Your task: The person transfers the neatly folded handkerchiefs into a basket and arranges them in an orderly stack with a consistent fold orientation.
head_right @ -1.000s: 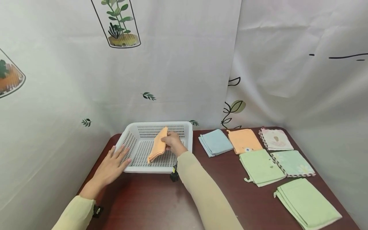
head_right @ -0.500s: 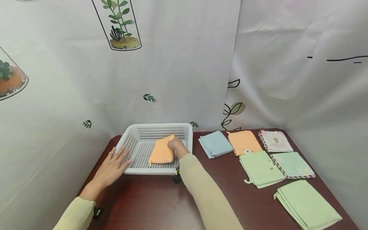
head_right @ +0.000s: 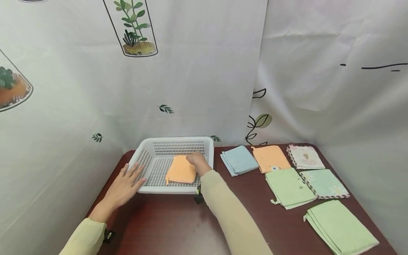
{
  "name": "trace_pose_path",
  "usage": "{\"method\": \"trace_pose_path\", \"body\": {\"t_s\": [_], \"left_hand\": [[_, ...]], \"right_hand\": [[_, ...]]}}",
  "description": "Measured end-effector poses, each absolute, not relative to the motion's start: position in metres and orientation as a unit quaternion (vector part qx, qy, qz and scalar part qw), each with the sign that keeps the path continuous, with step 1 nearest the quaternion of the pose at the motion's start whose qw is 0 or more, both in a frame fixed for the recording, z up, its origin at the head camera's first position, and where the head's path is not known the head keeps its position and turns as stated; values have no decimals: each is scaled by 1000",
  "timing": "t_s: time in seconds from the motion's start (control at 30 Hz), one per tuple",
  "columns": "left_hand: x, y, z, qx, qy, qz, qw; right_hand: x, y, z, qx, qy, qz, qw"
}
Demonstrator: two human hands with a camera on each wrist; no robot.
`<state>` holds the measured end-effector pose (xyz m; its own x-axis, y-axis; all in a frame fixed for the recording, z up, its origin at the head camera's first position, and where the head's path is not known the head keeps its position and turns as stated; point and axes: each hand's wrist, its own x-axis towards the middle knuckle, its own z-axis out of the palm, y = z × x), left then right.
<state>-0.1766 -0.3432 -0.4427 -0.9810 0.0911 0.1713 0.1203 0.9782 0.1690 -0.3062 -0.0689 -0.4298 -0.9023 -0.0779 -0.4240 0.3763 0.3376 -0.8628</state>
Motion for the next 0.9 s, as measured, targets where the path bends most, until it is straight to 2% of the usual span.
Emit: {"method": "trace_pose_path", "body": {"t_s": [0.27,0.9], "left_hand": [[-178,-342,-440,-60,-991,-86,82],[-176,-341,-440,-61,-992,-88,72]], "right_hand": [[-309,-54,-408,68,796,-580,160],[-296,-19,-359,-7,803,-575,156]]}}
